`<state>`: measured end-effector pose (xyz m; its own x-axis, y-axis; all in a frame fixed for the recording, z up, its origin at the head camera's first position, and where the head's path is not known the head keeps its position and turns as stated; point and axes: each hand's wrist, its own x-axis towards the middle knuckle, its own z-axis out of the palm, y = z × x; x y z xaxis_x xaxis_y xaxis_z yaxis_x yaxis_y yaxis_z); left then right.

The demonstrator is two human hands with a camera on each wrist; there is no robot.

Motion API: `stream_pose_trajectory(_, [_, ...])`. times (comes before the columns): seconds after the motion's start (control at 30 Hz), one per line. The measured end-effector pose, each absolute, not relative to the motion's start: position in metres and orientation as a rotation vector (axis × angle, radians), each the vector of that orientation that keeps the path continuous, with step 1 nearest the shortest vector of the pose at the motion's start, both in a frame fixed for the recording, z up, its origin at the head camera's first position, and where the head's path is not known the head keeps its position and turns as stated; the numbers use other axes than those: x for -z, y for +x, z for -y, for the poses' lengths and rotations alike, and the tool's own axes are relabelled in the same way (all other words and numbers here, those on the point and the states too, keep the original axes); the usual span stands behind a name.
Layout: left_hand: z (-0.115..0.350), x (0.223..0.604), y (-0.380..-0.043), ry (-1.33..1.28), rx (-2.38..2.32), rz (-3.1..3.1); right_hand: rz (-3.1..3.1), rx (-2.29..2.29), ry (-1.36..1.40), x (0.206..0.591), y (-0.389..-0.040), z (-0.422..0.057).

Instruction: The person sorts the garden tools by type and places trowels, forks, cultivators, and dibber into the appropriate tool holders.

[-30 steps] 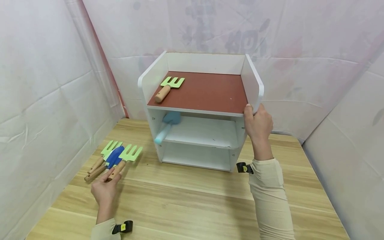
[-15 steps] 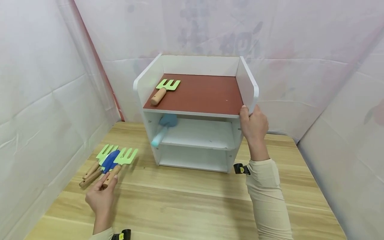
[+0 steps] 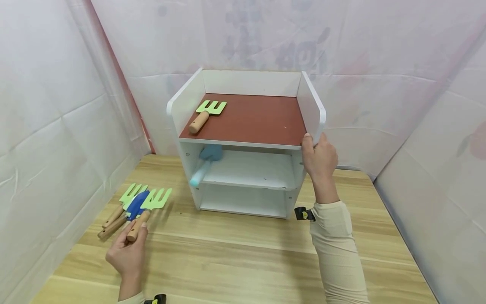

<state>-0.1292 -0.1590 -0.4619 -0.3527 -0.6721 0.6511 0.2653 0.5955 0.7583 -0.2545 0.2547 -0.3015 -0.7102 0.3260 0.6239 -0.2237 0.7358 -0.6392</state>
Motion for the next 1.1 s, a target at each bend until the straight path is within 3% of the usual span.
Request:
stream_pose_trajectory(0.27, [0.154,0.472,-0.135,0.147,0.923,1.513,2.171,-0.927,-0.081,0.300,-0.254,-0.256])
stream_pose_trajectory(1.1, [0.121,0.420,-0.123,-0.027,0.867,1.304,2.170,-0.937,-0.080,0.300,-0.254,-0.257])
